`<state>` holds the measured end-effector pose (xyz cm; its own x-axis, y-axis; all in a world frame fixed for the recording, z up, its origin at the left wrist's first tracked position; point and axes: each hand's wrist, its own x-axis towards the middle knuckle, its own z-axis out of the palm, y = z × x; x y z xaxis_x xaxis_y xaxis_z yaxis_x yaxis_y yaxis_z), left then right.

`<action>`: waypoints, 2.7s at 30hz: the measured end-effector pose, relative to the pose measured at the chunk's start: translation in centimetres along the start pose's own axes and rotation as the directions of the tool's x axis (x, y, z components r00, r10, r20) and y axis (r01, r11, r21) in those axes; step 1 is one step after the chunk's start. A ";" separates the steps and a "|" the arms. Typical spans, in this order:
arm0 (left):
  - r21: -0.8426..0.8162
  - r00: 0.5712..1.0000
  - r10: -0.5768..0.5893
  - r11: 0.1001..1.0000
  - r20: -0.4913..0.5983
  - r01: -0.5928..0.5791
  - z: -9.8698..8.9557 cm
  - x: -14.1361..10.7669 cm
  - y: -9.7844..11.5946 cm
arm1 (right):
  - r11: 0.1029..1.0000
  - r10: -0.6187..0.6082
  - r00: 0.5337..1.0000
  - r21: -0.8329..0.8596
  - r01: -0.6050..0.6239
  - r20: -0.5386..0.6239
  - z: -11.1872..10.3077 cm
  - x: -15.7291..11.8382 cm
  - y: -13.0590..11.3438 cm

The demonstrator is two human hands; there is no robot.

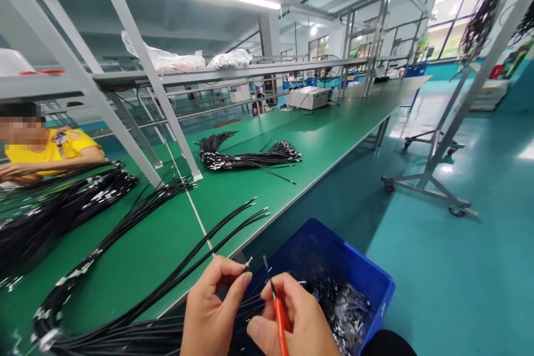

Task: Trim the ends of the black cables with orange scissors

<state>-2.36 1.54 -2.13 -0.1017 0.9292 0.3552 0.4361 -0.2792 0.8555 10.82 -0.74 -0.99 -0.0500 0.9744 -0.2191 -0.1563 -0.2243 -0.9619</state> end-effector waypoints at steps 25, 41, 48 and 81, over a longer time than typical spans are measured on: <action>-0.235 0.973 -0.192 0.947 0.130 0.219 -0.3 0.4 1.2 | 0.993 -0.096 0.993 -0.062 0.100 0.061 -1.3 0.3 -1.9; -0.580 0.931 -0.262 0.729 0.256 0.364 -1.2 0.8 1.8 | 0.971 0.201 0.840 0.010 -0.239 0.504 -2.7 0.3 -1.6; -0.544 0.940 -0.245 0.769 0.237 0.337 -1.2 0.7 1.7 | 0.974 0.224 0.845 -0.094 -0.204 0.486 -2.9 0.5 -1.9; 0.564 0.967 -0.255 0.802 0.023 0.198 -4.4 6.2 -7.2 | 0.958 0.023 0.998 0.283 -0.039 0.058 -4.0 1.3 -2.1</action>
<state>-10.05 8.22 -4.49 -0.1891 0.9750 0.1168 0.8336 0.0965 0.5439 15.05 1.02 0.13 -0.1110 0.9665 -0.2313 -0.4269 -0.2565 -0.8671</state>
